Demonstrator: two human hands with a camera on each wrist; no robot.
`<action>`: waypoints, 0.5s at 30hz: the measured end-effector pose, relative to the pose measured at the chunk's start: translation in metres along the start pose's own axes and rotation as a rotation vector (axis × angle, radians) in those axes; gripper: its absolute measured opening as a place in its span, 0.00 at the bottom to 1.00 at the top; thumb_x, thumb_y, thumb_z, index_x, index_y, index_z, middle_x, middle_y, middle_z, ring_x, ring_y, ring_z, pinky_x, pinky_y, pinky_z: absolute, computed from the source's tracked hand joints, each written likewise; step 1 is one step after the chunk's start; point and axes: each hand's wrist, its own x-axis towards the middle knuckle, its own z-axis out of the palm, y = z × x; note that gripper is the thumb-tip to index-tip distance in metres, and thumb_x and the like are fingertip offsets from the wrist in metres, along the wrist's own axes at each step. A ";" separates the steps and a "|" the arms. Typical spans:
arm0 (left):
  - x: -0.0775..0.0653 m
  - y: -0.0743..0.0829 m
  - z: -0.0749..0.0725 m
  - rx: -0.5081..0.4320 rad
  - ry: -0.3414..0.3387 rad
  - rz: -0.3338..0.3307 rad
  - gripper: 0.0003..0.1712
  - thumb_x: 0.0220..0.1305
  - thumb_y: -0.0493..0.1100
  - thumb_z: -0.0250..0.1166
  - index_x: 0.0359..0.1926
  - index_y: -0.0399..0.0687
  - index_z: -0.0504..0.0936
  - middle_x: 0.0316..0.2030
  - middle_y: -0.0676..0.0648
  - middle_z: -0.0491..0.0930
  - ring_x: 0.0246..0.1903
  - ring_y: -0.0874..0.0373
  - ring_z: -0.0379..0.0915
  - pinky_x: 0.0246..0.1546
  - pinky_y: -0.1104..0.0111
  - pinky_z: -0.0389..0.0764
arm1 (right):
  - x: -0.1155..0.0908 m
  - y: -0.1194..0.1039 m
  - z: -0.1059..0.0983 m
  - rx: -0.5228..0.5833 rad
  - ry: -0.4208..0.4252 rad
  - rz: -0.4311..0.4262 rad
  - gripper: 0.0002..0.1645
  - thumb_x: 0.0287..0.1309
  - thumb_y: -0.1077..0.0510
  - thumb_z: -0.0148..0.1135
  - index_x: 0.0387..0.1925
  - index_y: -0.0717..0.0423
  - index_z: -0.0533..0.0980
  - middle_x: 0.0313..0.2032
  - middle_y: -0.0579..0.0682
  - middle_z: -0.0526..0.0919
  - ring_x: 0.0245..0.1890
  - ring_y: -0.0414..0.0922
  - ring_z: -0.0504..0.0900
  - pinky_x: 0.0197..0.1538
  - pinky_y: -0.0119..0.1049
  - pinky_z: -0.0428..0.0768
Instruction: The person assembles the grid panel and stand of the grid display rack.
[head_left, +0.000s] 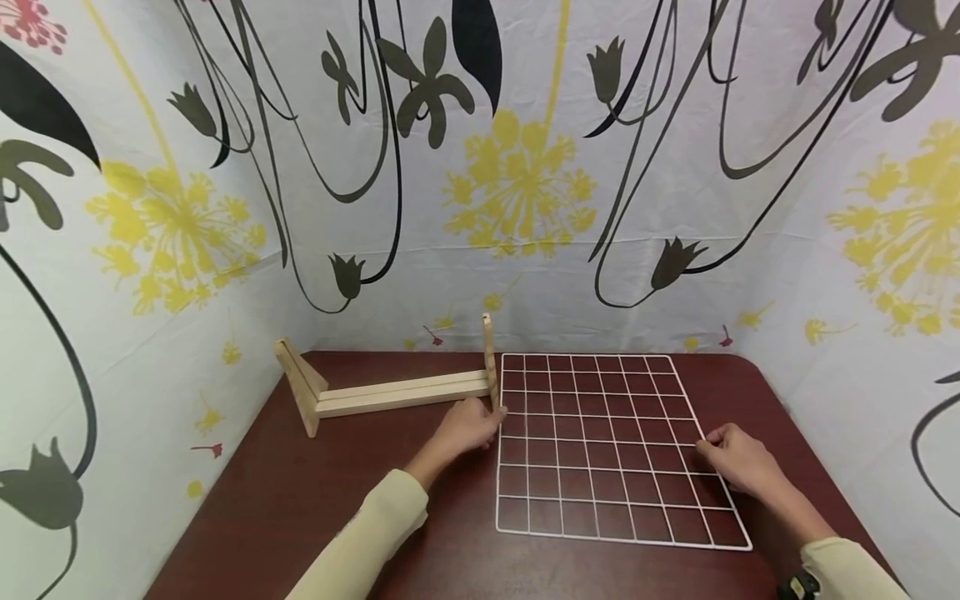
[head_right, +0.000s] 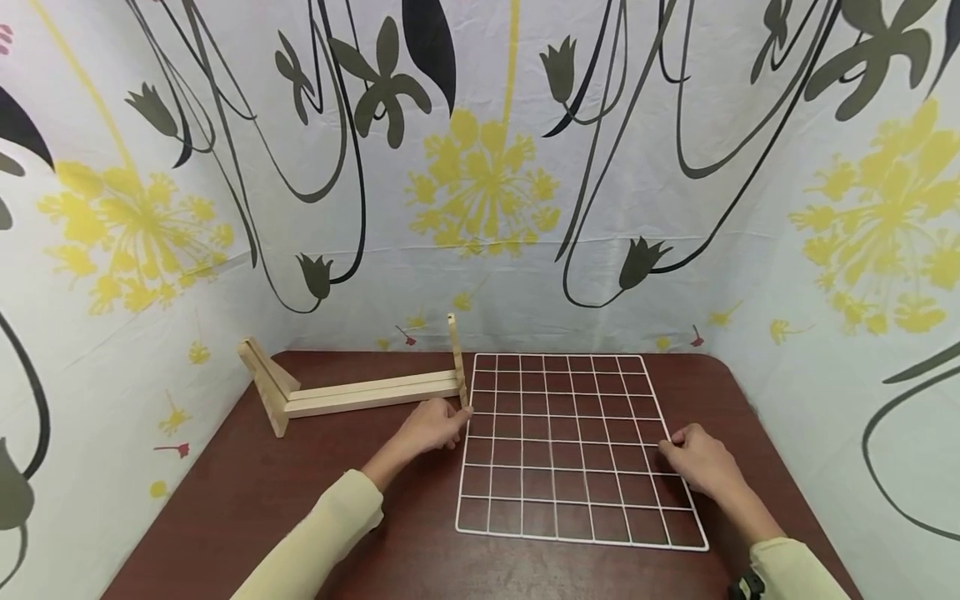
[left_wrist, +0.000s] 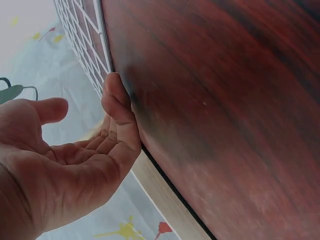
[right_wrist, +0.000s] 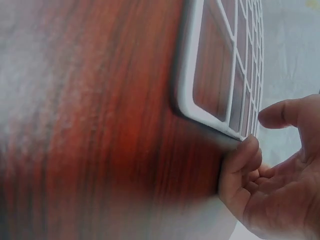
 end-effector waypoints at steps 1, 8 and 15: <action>0.001 0.001 0.001 0.001 -0.004 0.002 0.34 0.78 0.60 0.58 0.16 0.47 0.83 0.17 0.45 0.86 0.18 0.53 0.83 0.24 0.66 0.75 | 0.000 0.000 -0.001 -0.007 -0.001 0.001 0.27 0.72 0.46 0.55 0.52 0.69 0.73 0.26 0.48 0.80 0.19 0.43 0.80 0.26 0.39 0.76; 0.000 0.012 0.009 0.023 -0.019 -0.012 0.29 0.76 0.54 0.62 0.15 0.51 0.78 0.16 0.45 0.85 0.17 0.54 0.83 0.20 0.68 0.73 | 0.001 0.004 -0.005 -0.070 -0.023 -0.009 0.27 0.69 0.46 0.57 0.50 0.69 0.76 0.29 0.51 0.84 0.24 0.43 0.80 0.30 0.39 0.75; 0.007 0.011 0.012 0.112 -0.002 0.012 0.22 0.70 0.46 0.65 0.17 0.47 0.79 0.09 0.50 0.79 0.13 0.54 0.79 0.20 0.65 0.77 | 0.004 0.000 -0.003 -0.018 -0.125 -0.045 0.27 0.69 0.48 0.56 0.49 0.71 0.67 0.29 0.52 0.74 0.23 0.44 0.74 0.24 0.38 0.77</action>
